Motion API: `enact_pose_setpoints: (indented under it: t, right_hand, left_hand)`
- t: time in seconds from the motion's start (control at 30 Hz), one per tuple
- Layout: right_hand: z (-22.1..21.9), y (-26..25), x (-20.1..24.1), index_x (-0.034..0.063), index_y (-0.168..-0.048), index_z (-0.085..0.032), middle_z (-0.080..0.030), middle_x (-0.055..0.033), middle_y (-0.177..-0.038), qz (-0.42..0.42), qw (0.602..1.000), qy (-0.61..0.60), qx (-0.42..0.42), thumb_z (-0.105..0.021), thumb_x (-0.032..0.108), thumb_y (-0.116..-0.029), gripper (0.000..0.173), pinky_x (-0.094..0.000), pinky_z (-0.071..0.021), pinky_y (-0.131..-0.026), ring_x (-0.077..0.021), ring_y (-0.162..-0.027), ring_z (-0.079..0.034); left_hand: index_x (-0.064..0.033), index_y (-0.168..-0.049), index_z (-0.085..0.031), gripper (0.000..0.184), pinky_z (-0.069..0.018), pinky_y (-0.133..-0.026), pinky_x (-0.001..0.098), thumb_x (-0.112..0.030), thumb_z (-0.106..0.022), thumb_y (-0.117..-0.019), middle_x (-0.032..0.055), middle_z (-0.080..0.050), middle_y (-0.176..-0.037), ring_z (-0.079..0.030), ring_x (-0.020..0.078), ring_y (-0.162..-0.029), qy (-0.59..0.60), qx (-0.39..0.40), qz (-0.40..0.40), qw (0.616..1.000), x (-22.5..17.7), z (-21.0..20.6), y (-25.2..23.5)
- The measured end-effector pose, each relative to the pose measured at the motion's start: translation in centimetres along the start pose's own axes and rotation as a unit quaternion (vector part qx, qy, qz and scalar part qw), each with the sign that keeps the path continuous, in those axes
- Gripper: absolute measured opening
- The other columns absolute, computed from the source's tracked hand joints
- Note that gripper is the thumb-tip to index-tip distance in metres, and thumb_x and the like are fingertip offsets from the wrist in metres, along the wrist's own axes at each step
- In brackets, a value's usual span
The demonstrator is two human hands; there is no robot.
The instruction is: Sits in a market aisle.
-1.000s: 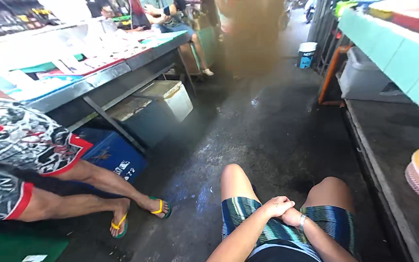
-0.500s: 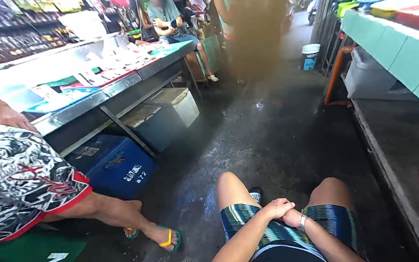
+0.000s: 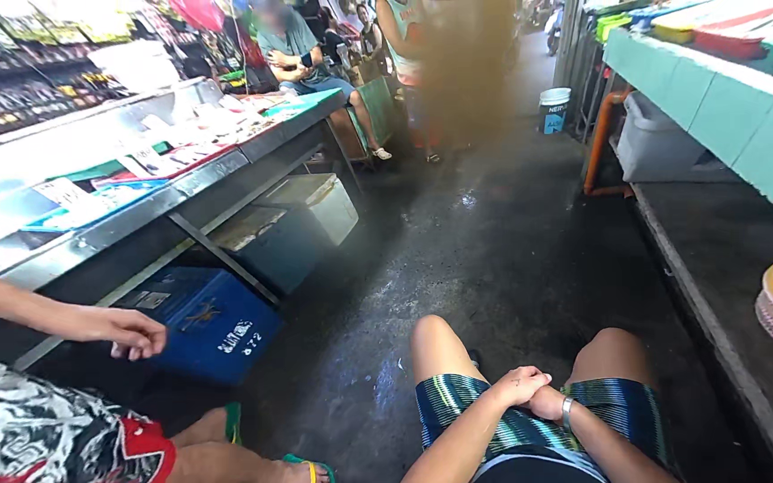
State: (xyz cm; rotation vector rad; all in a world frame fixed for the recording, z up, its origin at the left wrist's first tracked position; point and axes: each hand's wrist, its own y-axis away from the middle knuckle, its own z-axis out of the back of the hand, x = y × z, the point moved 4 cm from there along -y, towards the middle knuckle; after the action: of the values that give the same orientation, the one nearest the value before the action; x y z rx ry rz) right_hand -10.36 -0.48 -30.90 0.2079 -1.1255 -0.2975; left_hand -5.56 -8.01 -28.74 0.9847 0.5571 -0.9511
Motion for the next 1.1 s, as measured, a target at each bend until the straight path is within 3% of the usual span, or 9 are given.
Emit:
enact_pose_setpoints:
  t: [0.17, 0.37, 0.8, 1.1]
  right_hand:
    - [-1.4, -1.7, -1.1, 0.0055, -0.130, -0.067, -0.069, -0.0103, -0.128, 0.047, 0.999, 0.006, -0.003, -0.069, 0.034, -0.0959, 0.044, -0.0373, -0.0456, -0.113, -0.0149, -0.125, -0.061]
    - [-2.1, -3.0, -2.7, 0.0073, -0.131, -0.067, -0.068, -0.0118, -0.129, 0.057, 0.996, 0.063, 0.003, -0.067, 0.043, -0.0963, 0.050, -0.0442, -0.0446, -0.113, -0.0202, -0.127, -0.061]
    - [-0.6, -0.8, -1.2, 0.0056, -0.131, -0.066, -0.067, -0.0116, -0.131, -0.006, 1.000, -0.001, -0.002, -0.068, 0.031, -0.0977, 0.042, -0.0401, -0.0444, -0.114, -0.0176, -0.127, -0.060]
    - [-2.2, -2.4, -1.7, 0.0100, -0.130, -0.068, -0.068, -0.0086, -0.130, -0.006, 1.000, 0.005, 0.011, -0.067, 0.037, -0.0967, 0.042, -0.0414, -0.0451, -0.114, -0.0166, -0.127, -0.061]
  left_hand:
    - [-0.0074, -0.130, -0.065, 0.050, -0.0445, -0.109, 0.0546, -0.045, -0.039, -0.1090, 0.0186, -0.066, -0.130, -0.061, 0.0297, -0.125, 0.009, -0.010, 0.006, 1.000, 1.8, 0.4, 0.5]
    - [-0.0074, -0.131, -0.065, 0.053, -0.0439, -0.110, 0.0532, -0.048, -0.038, -0.1094, 0.0181, -0.065, -0.131, -0.060, 0.0290, -0.126, 0.011, -0.009, 0.016, 1.000, 1.4, 0.8, 1.4]
    - [-0.0080, -0.130, -0.065, 0.050, -0.0455, -0.108, 0.0537, -0.045, -0.039, -0.1093, 0.0174, -0.067, -0.129, -0.062, 0.0287, -0.124, 0.014, -0.003, 0.002, 1.000, 0.6, 0.0, -0.2]
    - [-0.0073, -0.130, -0.065, 0.050, -0.0443, -0.109, 0.0530, -0.045, -0.039, -0.1097, 0.0181, -0.066, -0.130, -0.061, 0.0286, -0.125, 0.019, -0.009, 0.016, 1.000, 1.6, 0.9, 1.3]
